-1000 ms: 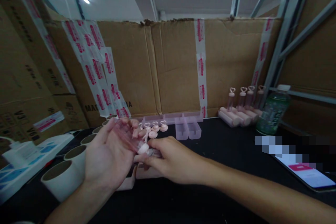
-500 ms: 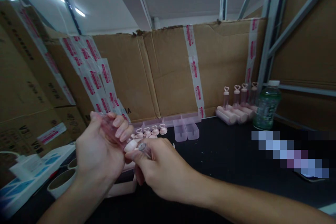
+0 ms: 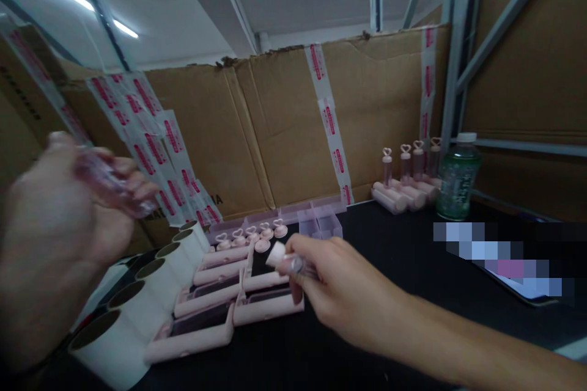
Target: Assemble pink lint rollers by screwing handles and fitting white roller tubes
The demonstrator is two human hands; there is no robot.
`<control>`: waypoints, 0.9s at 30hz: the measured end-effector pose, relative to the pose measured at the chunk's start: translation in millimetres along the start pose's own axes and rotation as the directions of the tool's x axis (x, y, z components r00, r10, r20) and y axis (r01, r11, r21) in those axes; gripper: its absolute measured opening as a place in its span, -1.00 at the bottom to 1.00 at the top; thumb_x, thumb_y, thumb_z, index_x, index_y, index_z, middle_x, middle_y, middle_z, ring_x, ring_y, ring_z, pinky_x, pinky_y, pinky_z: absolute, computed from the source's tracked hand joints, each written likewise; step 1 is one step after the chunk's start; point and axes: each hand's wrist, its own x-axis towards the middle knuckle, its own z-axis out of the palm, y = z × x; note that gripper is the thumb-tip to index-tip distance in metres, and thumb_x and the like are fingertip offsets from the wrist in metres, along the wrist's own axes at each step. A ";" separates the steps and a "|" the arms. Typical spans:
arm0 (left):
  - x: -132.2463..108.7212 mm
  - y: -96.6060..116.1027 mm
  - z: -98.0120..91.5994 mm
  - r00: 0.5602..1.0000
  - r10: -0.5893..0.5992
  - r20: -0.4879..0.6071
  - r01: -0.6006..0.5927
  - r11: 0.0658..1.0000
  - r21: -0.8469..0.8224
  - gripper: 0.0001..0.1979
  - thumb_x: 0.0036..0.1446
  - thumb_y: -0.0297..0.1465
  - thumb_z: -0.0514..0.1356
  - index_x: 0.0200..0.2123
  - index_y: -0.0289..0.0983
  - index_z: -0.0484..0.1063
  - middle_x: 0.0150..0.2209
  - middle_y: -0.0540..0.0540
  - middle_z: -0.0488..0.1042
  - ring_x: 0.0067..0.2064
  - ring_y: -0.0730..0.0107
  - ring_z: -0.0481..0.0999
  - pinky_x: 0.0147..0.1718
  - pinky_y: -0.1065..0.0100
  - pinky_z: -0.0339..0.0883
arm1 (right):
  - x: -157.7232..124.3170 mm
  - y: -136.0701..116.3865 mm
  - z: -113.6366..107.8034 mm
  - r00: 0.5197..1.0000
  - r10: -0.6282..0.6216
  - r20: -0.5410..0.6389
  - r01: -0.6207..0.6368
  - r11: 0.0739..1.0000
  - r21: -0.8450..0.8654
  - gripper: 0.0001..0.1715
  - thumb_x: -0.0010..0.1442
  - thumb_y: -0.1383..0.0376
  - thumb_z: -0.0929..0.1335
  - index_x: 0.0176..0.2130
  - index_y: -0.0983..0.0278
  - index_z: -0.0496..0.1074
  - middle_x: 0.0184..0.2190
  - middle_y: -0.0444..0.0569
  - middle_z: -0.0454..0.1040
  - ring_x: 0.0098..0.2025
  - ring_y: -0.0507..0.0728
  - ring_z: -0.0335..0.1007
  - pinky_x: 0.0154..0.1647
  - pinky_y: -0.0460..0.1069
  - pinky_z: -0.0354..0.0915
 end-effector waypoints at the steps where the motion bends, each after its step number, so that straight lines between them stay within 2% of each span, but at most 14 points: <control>1: -2.0 -8.9 0.8 0.991 -0.074 0.110 0.062 0.992 0.107 -0.74 0.34 -0.27 0.08 -0.40 -0.26 0.27 -0.54 0.05 0.24 -0.63 0.55 0.21 -0.67 0.48 0.18 | -0.3 7.8 -6.0 1.000 0.021 -0.003 -0.021 0.999 -0.038 -0.67 0.50 0.20 0.24 -0.30 0.24 0.40 -0.41 -0.15 0.49 -0.37 0.04 0.40 -0.36 -0.04 0.17; 2: -6.1 -19.7 2.6 0.956 -0.160 0.244 0.103 0.967 0.234 -0.76 0.29 -0.26 0.08 -0.39 -0.26 0.32 -0.50 -0.02 0.33 -0.61 0.46 0.30 -0.65 0.40 0.26 | 1.0 14.5 -12.2 0.999 0.038 -0.008 -0.038 0.997 -0.068 -0.75 0.49 0.20 0.26 -0.24 0.24 0.38 -0.42 -0.17 0.50 -0.39 0.04 0.39 -0.38 -0.05 0.16; 3: -11.2 -31.8 4.7 0.897 -0.251 0.363 0.114 0.926 0.359 -0.78 0.23 -0.26 0.08 -0.35 -0.27 0.37 -0.46 -0.07 0.38 -0.58 0.41 0.35 -0.63 0.37 0.28 | 3.4 20.2 -18.4 0.998 0.055 -0.013 -0.056 0.995 -0.085 -0.82 0.48 0.20 0.28 -0.18 0.24 0.35 -0.43 -0.19 0.50 -0.43 0.03 0.37 -0.41 -0.05 0.14; 4: -16.5 -44.8 6.7 0.848 -0.303 0.435 0.100 0.898 0.429 -0.79 0.17 -0.24 0.15 -0.35 -0.28 0.39 -0.45 -0.07 0.39 -0.54 0.39 0.38 -0.61 0.39 0.29 | 6.5 24.6 -24.2 0.997 0.073 -0.013 -0.074 0.992 -0.102 -0.85 0.47 0.20 0.31 -0.14 0.24 0.31 -0.45 -0.22 0.50 -0.46 0.02 0.36 -0.44 -0.06 0.13; 6: -25.3 -71.8 9.4 0.719 -0.413 0.559 0.053 0.835 0.548 -0.74 0.12 -0.22 0.22 -0.25 -0.30 0.45 -0.45 -0.07 0.43 -0.51 0.34 0.42 -0.58 0.38 0.28 | 12.1 29.6 -34.3 0.995 0.099 -0.010 -0.099 0.987 -0.130 -0.84 0.45 0.21 0.34 -0.11 0.23 0.28 -0.45 -0.25 0.53 -0.47 0.01 0.38 -0.47 -0.08 0.14; 9: -30.5 -110.1 10.8 0.521 -0.505 0.688 -0.107 0.761 0.640 -0.75 0.09 -0.28 0.32 -0.22 -0.33 0.54 -0.42 -0.08 0.51 -0.44 0.34 0.45 -0.46 0.37 0.29 | 16.4 29.5 -43.8 0.995 0.101 -0.007 -0.101 0.981 -0.165 -0.86 0.42 0.22 0.37 -0.15 0.23 0.35 -0.43 -0.24 0.55 -0.44 0.01 0.42 -0.47 -0.10 0.15; 12: -31.4 -141.8 10.3 0.425 -0.568 0.705 -0.270 0.663 0.698 -0.73 0.09 -0.42 0.38 -0.13 -0.34 0.50 -0.34 -0.03 0.50 -0.34 0.35 0.48 -0.29 0.30 0.37 | 19.1 25.5 -47.6 0.996 0.082 -0.022 -0.084 0.976 -0.201 -0.82 0.40 0.18 0.40 -0.20 0.24 0.44 -0.44 -0.21 0.55 -0.42 0.02 0.45 -0.45 -0.09 0.15; 15: -35.3 -164.3 6.7 0.382 -0.624 0.682 -0.381 0.566 0.731 -0.79 0.17 -0.38 0.37 -0.17 -0.34 0.47 -0.32 -0.02 0.46 -0.31 0.36 0.46 -0.24 0.25 0.42 | 28.5 23.3 -48.7 0.998 0.053 -0.029 -0.059 0.961 -0.270 -0.80 0.37 0.19 0.42 -0.25 0.28 0.52 -0.45 -0.16 0.54 -0.43 0.01 0.43 -0.41 -0.09 0.19; 18: -42.3 -175.0 1.0 0.326 -0.674 0.662 -0.426 0.521 0.740 -0.81 0.22 -0.34 0.34 -0.20 -0.35 0.48 -0.33 -0.02 0.47 -0.33 0.38 0.47 -0.26 0.26 0.45 | 48.8 28.5 -48.1 0.999 0.035 0.029 -0.022 0.932 -0.363 -0.79 0.41 0.23 0.39 -0.20 0.33 0.53 -0.43 -0.13 0.51 -0.41 0.03 0.43 -0.34 -0.07 0.30; 20: -46.5 -175.6 -2.3 0.283 -0.693 0.663 -0.432 0.525 0.733 -0.80 0.24 -0.32 0.33 -0.21 -0.35 0.49 -0.33 -0.03 0.49 -0.32 0.37 0.50 -0.26 0.26 0.47 | 67.5 36.4 -45.6 0.997 0.033 0.075 0.004 0.899 -0.438 -0.76 0.44 0.21 0.38 -0.19 0.36 0.50 -0.37 -0.10 0.49 -0.33 0.06 0.45 -0.22 -0.01 0.41; 23: -49.4 -169.7 -5.6 0.208 -0.683 0.700 -0.409 0.590 0.696 -0.79 0.28 -0.29 0.30 -0.20 -0.36 0.52 -0.29 -0.06 0.54 -0.28 0.34 0.55 -0.21 0.23 0.49 | 99.1 50.6 -37.0 0.988 0.034 0.150 0.052 0.844 -0.535 -0.73 0.44 0.18 0.38 -0.16 0.37 0.48 -0.26 -0.04 0.49 -0.22 0.10 0.47 -0.10 0.07 0.47; 25: -49.6 -164.0 -7.8 0.197 -0.651 0.733 -0.393 0.633 0.667 -0.75 0.33 -0.26 0.23 -0.16 -0.36 0.53 -0.25 -0.09 0.57 -0.25 0.32 0.57 -0.16 0.21 0.48 | 119.4 58.5 -28.1 0.977 0.029 0.210 0.099 0.813 -0.574 -0.72 0.43 0.17 0.39 -0.10 0.37 0.47 -0.17 0.00 0.49 -0.14 0.13 0.48 -0.05 0.10 0.47; 27: -50.8 -159.0 -11.4 0.235 -0.624 0.745 -0.391 0.641 0.661 -0.67 0.36 -0.18 0.18 -0.14 -0.35 0.54 -0.24 -0.13 0.59 -0.25 0.30 0.57 -0.15 0.22 0.45 | 137.5 64.3 -17.4 0.964 0.021 0.263 0.148 0.783 -0.604 -0.69 0.42 0.15 0.39 -0.04 0.37 0.46 -0.10 0.03 0.48 -0.08 0.16 0.47 -0.02 0.13 0.47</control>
